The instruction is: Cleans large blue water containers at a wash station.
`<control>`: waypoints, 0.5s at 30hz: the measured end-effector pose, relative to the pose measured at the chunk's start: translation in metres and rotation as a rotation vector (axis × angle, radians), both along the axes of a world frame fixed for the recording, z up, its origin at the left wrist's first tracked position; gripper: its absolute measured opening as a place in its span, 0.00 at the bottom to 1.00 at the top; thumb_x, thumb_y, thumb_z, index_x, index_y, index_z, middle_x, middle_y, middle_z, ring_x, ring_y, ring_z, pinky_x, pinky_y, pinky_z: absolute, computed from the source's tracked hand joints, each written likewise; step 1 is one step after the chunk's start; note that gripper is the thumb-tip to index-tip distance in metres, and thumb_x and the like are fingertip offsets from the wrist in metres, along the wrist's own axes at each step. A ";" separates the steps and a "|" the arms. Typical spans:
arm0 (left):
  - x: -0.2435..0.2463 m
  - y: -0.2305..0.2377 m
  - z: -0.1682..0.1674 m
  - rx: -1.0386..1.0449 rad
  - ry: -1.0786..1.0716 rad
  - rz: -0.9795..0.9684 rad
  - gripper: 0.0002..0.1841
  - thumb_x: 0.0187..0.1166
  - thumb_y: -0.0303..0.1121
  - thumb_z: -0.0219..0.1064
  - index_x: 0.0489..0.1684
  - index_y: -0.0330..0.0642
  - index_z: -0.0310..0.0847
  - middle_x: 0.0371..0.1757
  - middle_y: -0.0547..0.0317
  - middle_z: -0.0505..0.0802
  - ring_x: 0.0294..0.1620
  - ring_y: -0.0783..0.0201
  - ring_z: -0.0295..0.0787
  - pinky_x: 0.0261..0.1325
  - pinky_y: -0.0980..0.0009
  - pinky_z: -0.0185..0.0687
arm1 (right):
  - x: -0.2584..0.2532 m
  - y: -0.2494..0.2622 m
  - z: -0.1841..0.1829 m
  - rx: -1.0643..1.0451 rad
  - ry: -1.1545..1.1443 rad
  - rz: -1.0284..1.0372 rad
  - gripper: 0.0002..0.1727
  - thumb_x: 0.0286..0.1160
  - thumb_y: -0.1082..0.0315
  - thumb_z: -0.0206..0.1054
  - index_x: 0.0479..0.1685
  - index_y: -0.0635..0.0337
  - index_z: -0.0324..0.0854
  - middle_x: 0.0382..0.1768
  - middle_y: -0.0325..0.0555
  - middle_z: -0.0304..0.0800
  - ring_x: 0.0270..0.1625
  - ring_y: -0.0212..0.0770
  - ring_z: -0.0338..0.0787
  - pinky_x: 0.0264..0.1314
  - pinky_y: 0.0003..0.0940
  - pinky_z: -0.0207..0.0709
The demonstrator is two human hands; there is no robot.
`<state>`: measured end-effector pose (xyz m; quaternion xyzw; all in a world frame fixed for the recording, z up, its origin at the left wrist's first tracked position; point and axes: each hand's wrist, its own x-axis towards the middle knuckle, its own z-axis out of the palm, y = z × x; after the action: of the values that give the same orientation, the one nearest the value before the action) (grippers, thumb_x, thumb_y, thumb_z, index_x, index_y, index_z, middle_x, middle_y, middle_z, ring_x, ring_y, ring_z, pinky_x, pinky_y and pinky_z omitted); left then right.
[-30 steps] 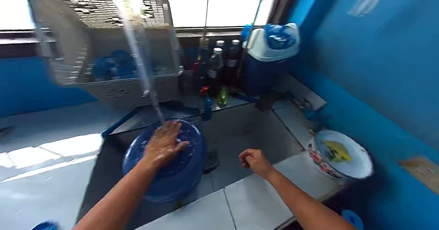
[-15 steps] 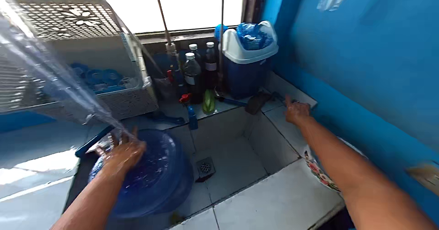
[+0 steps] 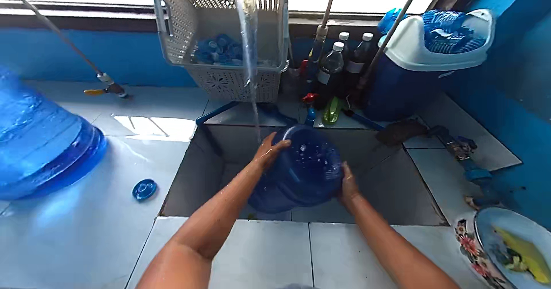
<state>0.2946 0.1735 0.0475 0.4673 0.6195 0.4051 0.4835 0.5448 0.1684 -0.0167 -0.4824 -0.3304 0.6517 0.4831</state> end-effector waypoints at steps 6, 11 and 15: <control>0.001 -0.031 0.184 0.442 -0.149 -0.098 0.37 0.92 0.57 0.24 0.91 0.44 0.56 0.86 0.51 0.73 0.84 0.64 0.69 0.85 0.58 0.67 | 0.068 -0.003 0.142 0.496 -0.076 -0.023 0.30 0.94 0.46 0.28 0.65 0.46 0.77 0.52 0.29 0.91 0.58 0.27 0.90 0.63 0.35 0.86; -0.008 -0.029 0.117 0.276 -0.346 -0.006 0.36 0.91 0.61 0.28 0.86 0.47 0.61 0.71 0.52 0.84 0.68 0.60 0.83 0.67 0.55 0.81 | 0.032 -0.026 0.056 0.078 0.001 -0.002 0.25 0.97 0.55 0.29 0.71 0.58 0.67 0.50 0.44 0.86 0.51 0.36 0.88 0.51 0.39 0.86; -0.013 -0.049 0.036 0.244 -0.682 0.094 0.31 0.90 0.61 0.29 0.61 0.56 0.76 0.45 0.63 0.93 0.46 0.67 0.90 0.47 0.64 0.88 | 0.051 -0.041 0.075 0.022 -0.199 -0.045 0.32 0.96 0.45 0.31 0.77 0.56 0.69 0.56 0.46 0.88 0.55 0.39 0.89 0.55 0.43 0.86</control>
<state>0.2816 0.1249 0.0836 0.3306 0.3904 0.6302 0.5840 0.5957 0.1272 0.0586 -0.5468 -0.3728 0.5858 0.4679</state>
